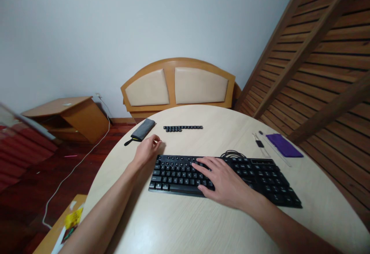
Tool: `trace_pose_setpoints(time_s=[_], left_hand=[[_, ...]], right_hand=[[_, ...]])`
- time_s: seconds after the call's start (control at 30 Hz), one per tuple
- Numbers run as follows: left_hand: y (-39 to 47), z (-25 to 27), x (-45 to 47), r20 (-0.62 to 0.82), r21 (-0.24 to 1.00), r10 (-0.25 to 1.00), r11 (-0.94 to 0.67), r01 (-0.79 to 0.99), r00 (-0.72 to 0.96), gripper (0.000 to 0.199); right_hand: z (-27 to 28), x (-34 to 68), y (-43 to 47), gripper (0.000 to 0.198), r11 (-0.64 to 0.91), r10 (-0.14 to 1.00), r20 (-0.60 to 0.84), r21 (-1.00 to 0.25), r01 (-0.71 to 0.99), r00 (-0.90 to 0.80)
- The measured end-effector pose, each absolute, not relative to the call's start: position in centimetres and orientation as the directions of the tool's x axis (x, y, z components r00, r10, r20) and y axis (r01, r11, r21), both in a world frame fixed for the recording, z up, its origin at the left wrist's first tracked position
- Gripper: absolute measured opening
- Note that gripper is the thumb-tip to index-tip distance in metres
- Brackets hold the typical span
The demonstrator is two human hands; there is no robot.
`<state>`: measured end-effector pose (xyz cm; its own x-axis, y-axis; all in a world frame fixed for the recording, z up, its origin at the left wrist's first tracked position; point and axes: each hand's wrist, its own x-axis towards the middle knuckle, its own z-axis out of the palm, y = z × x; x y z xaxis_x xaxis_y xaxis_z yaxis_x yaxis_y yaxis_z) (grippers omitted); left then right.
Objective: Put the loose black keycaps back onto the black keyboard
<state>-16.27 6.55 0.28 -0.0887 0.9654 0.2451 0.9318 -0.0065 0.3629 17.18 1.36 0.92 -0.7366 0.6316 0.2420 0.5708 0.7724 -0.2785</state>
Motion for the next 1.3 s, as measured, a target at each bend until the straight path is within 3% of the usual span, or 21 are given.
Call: trace_pose_setpoints(time_s=[0.23, 0.37, 0.63, 1.03, 1.3], left_hand=[[4.2, 0.8, -14.8, 0.242, 0.574, 0.97, -0.142, 0.806, -0.002, 0.034], [3.4, 1.9, -14.9, 0.194, 0.677, 0.97, -0.242, 0.695, 0.148, 0.035], [3.3, 2.6, -16.5, 0.091, 0.561, 0.928, -0.348, 0.751, 0.362, 0.033], [3.2, 2.1, -16.3, 0.094, 0.502, 0.922, -0.369, 0.782, 0.375, 0.03], [2.8, 2.5, -16.2, 0.178, 0.281, 0.899, -0.435, 0.855, 0.399, 0.03]], right_hand=[[1.1, 17.1, 1.3, 0.058, 0.768, 0.636, 0.241, -0.293, 0.57, -0.733], [0.9, 17.2, 1.5, 0.058, 0.77, 0.633, 0.238, -0.293, 0.567, -0.737], [0.8, 17.3, 1.6, 0.059, 0.774, 0.628, 0.243, -0.295, 0.561, -0.739], [0.7, 17.3, 1.6, 0.06, 0.776, 0.624, 0.227, -0.288, 0.561, -0.747], [0.7, 17.3, 1.5, 0.059, 0.775, 0.626, 0.235, -0.294, 0.56, -0.743]])
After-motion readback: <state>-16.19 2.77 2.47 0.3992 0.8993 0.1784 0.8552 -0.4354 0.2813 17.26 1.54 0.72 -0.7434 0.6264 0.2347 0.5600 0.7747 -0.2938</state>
